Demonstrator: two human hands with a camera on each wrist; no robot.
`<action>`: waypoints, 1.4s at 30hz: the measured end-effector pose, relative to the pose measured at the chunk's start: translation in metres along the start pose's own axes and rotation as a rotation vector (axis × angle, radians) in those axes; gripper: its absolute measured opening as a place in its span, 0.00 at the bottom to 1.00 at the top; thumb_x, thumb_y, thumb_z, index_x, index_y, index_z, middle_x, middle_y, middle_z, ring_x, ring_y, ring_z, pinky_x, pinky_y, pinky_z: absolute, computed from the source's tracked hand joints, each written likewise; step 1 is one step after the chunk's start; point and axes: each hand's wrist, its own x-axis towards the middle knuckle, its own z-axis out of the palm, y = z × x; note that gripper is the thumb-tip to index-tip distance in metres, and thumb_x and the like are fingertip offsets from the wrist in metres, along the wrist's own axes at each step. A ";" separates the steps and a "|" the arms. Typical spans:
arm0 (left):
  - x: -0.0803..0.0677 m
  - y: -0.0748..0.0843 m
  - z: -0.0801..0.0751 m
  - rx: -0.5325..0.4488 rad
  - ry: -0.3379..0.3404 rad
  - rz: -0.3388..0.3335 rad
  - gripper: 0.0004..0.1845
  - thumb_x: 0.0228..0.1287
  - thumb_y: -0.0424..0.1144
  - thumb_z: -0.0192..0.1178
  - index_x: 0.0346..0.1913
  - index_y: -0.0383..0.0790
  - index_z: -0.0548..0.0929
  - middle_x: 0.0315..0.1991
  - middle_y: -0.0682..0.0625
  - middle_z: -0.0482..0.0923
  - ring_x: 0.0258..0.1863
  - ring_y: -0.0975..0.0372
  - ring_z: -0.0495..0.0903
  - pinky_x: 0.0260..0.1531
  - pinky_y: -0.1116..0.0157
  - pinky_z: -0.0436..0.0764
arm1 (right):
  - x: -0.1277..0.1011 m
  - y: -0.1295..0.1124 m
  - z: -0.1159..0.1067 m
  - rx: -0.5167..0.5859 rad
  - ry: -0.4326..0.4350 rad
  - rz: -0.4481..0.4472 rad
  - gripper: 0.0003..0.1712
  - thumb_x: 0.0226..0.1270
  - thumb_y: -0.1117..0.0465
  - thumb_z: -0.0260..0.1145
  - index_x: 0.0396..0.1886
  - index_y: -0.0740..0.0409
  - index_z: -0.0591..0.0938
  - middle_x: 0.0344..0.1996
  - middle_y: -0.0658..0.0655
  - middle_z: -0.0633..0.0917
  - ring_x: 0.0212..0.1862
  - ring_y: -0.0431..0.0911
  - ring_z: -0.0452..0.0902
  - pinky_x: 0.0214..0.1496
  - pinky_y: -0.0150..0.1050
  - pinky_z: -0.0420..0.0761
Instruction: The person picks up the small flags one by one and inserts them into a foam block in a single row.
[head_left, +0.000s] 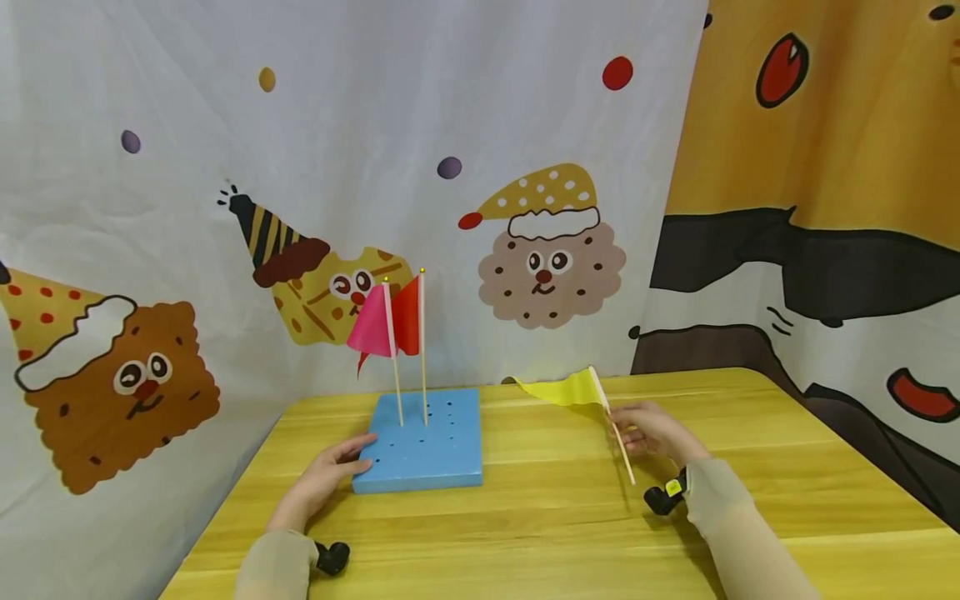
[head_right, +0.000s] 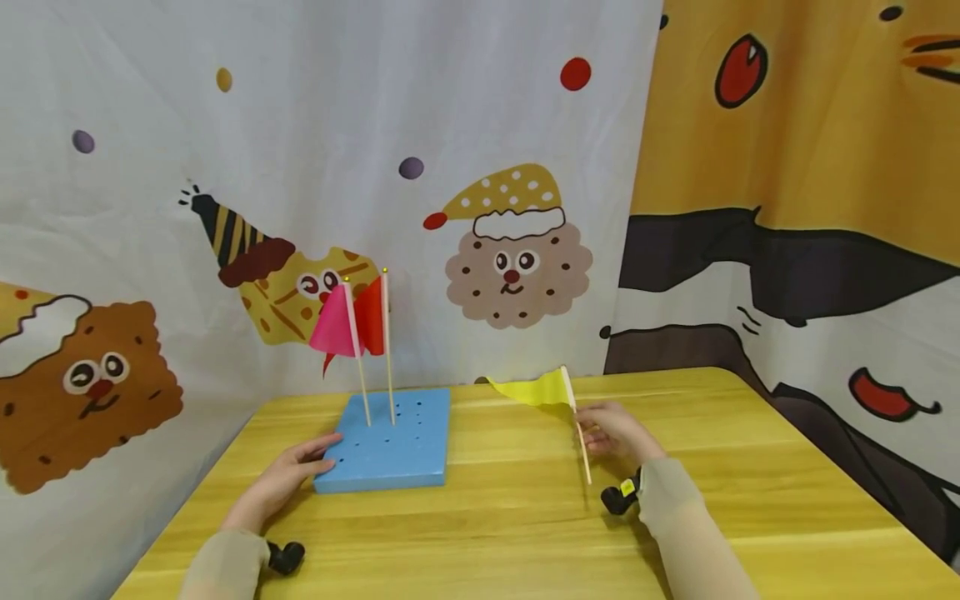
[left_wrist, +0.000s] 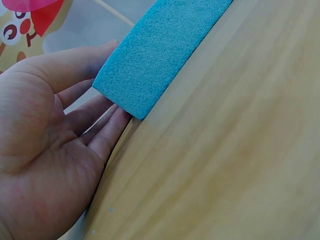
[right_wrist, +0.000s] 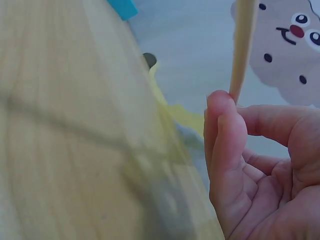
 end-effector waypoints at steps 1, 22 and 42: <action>0.000 0.000 0.000 0.005 -0.001 0.003 0.31 0.66 0.38 0.63 0.70 0.34 0.68 0.72 0.36 0.58 0.72 0.42 0.52 0.68 0.44 0.53 | -0.001 -0.003 0.001 -0.005 -0.004 -0.009 0.31 0.74 0.61 0.56 0.68 0.78 0.62 0.35 0.59 0.80 0.22 0.39 0.78 0.25 0.32 0.81; -0.003 -0.003 -0.005 0.043 -0.011 0.035 0.31 0.67 0.40 0.62 0.70 0.36 0.68 0.72 0.35 0.56 0.71 0.40 0.52 0.67 0.40 0.53 | -0.019 -0.079 0.019 -0.078 -0.040 -0.198 0.27 0.72 0.62 0.58 0.63 0.75 0.68 0.30 0.60 0.82 0.20 0.41 0.80 0.23 0.33 0.82; -0.003 -0.004 -0.002 0.039 -0.015 0.040 0.30 0.67 0.40 0.62 0.70 0.37 0.69 0.72 0.35 0.57 0.71 0.40 0.52 0.66 0.41 0.56 | -0.002 -0.109 0.080 -0.133 -0.045 -0.326 0.25 0.71 0.63 0.58 0.63 0.72 0.70 0.30 0.61 0.83 0.19 0.45 0.81 0.24 0.40 0.83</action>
